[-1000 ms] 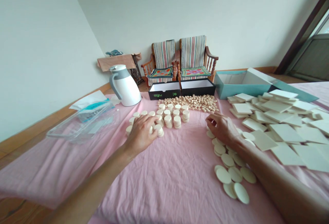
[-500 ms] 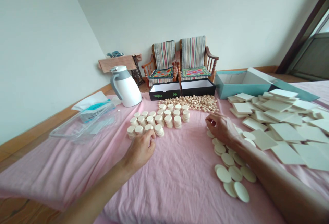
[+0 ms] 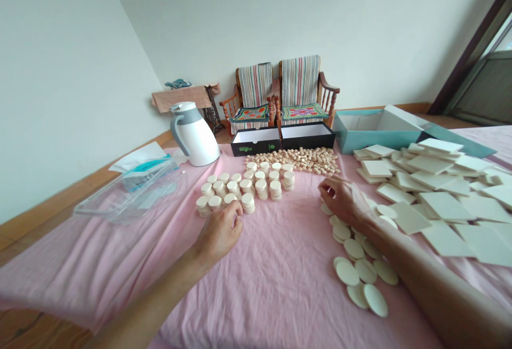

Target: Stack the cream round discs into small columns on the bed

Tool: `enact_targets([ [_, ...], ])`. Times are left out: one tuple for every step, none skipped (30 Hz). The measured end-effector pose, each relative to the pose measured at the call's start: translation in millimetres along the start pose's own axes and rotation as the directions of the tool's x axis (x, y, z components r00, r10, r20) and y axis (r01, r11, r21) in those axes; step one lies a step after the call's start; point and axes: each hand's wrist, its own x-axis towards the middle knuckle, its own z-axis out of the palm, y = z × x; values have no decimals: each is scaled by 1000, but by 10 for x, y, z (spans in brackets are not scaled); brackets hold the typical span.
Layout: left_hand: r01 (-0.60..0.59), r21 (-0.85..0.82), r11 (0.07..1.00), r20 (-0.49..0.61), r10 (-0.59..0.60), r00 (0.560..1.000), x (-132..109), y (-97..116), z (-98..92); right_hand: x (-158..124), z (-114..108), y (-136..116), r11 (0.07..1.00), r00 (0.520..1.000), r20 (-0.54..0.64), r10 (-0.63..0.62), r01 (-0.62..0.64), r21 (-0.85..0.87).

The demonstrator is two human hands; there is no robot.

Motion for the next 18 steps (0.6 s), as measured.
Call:
enact_targets([
  [-1,2,1000,0,1,1000,-1,4,-2,0,2,4,1000,1000,-4,-1,1,0],
  [-4,6,1000,-4,4,1000,1,11,-11,1,5,9,1000,1000,-5,-4,4,3],
  [-10,13,1000,-14,10,1000,7,22,-28,1,8,13,1000,1000,-7,-6,6,7],
  [-20,26,999,-28,21,999,19,36,-55,1,11,18,1000,1000,-9,-7,7,10],
  [-36,45,998,-43,38,998,39,52,-90,2,14,22,1000,1000,-11,-9,9,13],
  [-58,69,996,-54,61,997,66,68,-133,2,16,25,1000,1000,-11,-12,12,16],
  [-92,97,991,-54,98,994,102,82,-181,2,17,26,1000,1000,-12,-13,13,16],
  [-141,126,982,-36,147,988,145,92,-231,1,18,26,1000,1000,-11,-15,15,17],
  [-202,151,968,-4,205,979,194,96,-279,1,18,25,1000,1000,-7,-16,16,16],
  [-277,169,946,48,273,961,247,92,-321,0,17,23,1000,1000,-2,-15,15,16],
  [-345,177,922,105,330,938,301,82,-354,0,17,22,1000,1000,2,-11,11,17],
  [-400,175,900,159,376,913,354,66,-376,-1,18,22,1000,1000,5,-6,5,18],
  [-444,167,880,207,409,889,403,47,-386,-1,21,25,1000,1000,6,-1,1,21],
  [-473,157,867,245,430,869,447,26,-385,-2,26,30,1000,1000,7,1,-2,26],
  [-493,146,858,274,444,853,486,6,-374,-2,33,38,1000,1000,5,1,-1,31],
  [-507,137,851,295,454,841,517,-10,-357,-2,41,47,999,1000,4,-2,2,34],
  [-516,129,847,309,460,832,541,-21,-337,-2,50,57,999,1000,1,-6,6,36],
  [-523,124,843,321,465,825,560,-27,-316,-2,58,67,999,1000,-2,-9,9,35],
])
